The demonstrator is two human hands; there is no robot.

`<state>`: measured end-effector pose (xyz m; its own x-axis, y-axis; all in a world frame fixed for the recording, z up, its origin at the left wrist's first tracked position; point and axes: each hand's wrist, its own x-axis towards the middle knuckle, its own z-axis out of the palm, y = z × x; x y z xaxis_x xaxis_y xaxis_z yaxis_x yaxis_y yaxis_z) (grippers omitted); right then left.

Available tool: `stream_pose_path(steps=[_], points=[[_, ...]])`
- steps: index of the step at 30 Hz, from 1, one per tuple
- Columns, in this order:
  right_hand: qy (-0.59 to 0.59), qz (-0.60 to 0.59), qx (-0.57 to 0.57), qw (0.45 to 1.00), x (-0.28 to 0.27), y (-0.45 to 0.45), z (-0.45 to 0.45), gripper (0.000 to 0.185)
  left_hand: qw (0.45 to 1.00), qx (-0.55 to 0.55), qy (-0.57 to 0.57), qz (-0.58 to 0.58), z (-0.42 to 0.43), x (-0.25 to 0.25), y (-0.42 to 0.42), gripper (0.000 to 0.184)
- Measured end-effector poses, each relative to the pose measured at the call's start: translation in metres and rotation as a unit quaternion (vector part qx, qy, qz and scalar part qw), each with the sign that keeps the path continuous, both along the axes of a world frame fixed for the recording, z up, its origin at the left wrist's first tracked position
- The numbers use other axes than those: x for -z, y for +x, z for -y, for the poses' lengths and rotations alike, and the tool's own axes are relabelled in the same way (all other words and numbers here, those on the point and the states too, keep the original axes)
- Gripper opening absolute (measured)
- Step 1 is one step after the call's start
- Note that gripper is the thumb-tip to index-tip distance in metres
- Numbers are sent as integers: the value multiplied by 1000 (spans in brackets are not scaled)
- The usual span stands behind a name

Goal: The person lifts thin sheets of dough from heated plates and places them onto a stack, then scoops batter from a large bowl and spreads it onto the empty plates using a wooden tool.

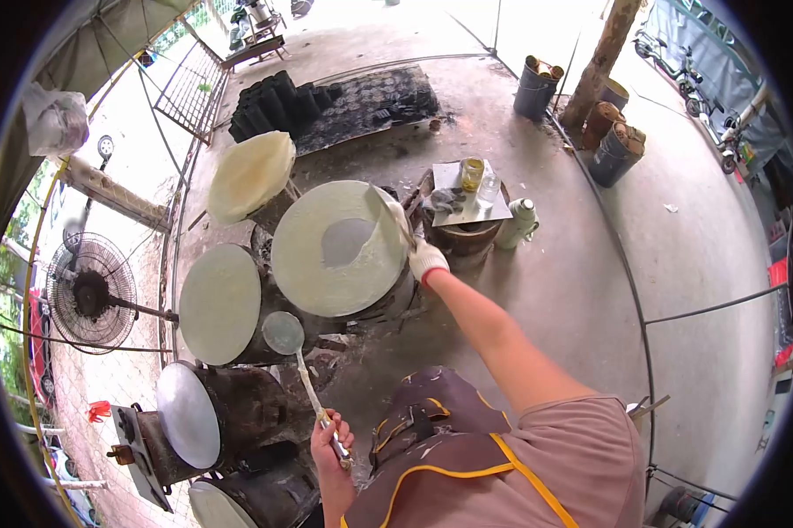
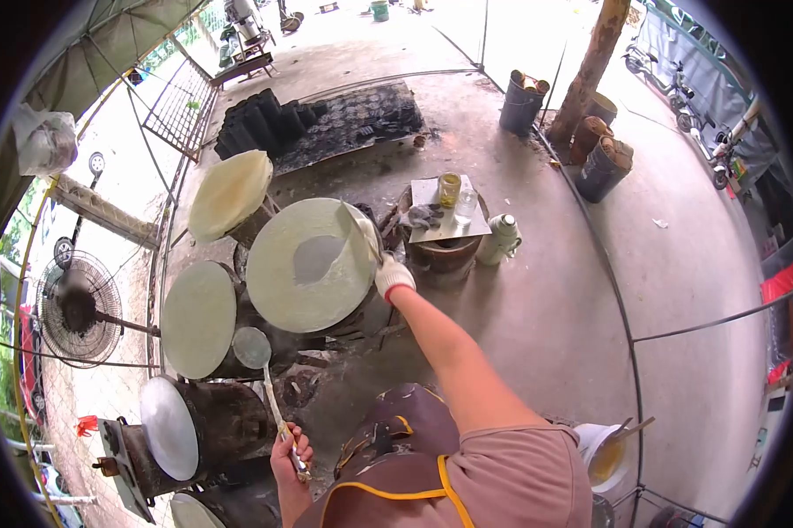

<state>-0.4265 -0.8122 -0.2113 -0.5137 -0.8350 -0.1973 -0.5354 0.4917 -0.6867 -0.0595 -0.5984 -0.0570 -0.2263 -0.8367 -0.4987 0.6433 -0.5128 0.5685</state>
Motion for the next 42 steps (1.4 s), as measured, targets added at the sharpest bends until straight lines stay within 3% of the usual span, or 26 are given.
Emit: stream_pose_path(steps=[3,5,9,10,13,16,17,19,20,21,22,24,27,28,29,32,33,34,36,39,40,42], points=[[0,43,-60,997,-15,18,2,41,1000,4,-7,-16,5,2,9,20],[-93,83,-52,991,7,40,-32,41,1000,5,0,-27,10,3,19,21],[-71,242,182,950,-52,84,-79,38,999,18,2,-27,19,12,40,21],[-36,209,173,962,-32,93,-69,38,999,22,6,-28,21,14,45,21],[-51,275,5,960,-2,95,-32,42,999,34,12,-34,33,11,50,22],[-126,140,104,977,-18,78,-47,39,998,49,14,-44,41,12,56,22],[-114,146,163,969,-39,79,-66,35,998,54,12,-43,42,13,57,22],[-113,135,84,981,-11,89,-109,32,997,66,13,-36,45,14,61,23],[-85,131,71,985,39,96,-124,32,997,72,15,-33,46,16,63,23],[-42,259,54,964,15,107,-147,33,996,77,17,-30,46,17,63,23],[30,239,1,971,-17,110,-160,36,996,80,18,-30,48,18,63,23],[-102,373,126,914,-11,122,-152,39,996,85,20,-28,49,18,60,23],[-54,218,193,955,-24,131,-93,42,995,85,33,-31,52,19,52,23],[-95,203,121,967,-9,132,-71,45,995,83,37,-34,52,17,46,22],[-40,332,92,938,11,124,-41,47,995,79,40,-36,52,12,39,22],[-78,202,95,972,-46,88,-34,45,995,72,49,-53,50,11,26,22],[-151,216,154,952,-17,76,-32,42,994,69,49,-62,50,12,22,22],[-131,259,180,940,10,70,-33,37,995,69,50,-60,49,14,18,21],[-22,158,44,986,-25,78,-50,38,995,70,53,-52,48,17,11,21],[-38,68,-161,984,-48,51,-18,38,994,60,69,-51,47,14,-2,21],[-27,46,-146,988,-42,38,-3,35,994,58,72,-51,47,13,-4,21],[-57,83,-3,995,-44,21,12,36,995,47,66,-55,44,13,-10,21]])
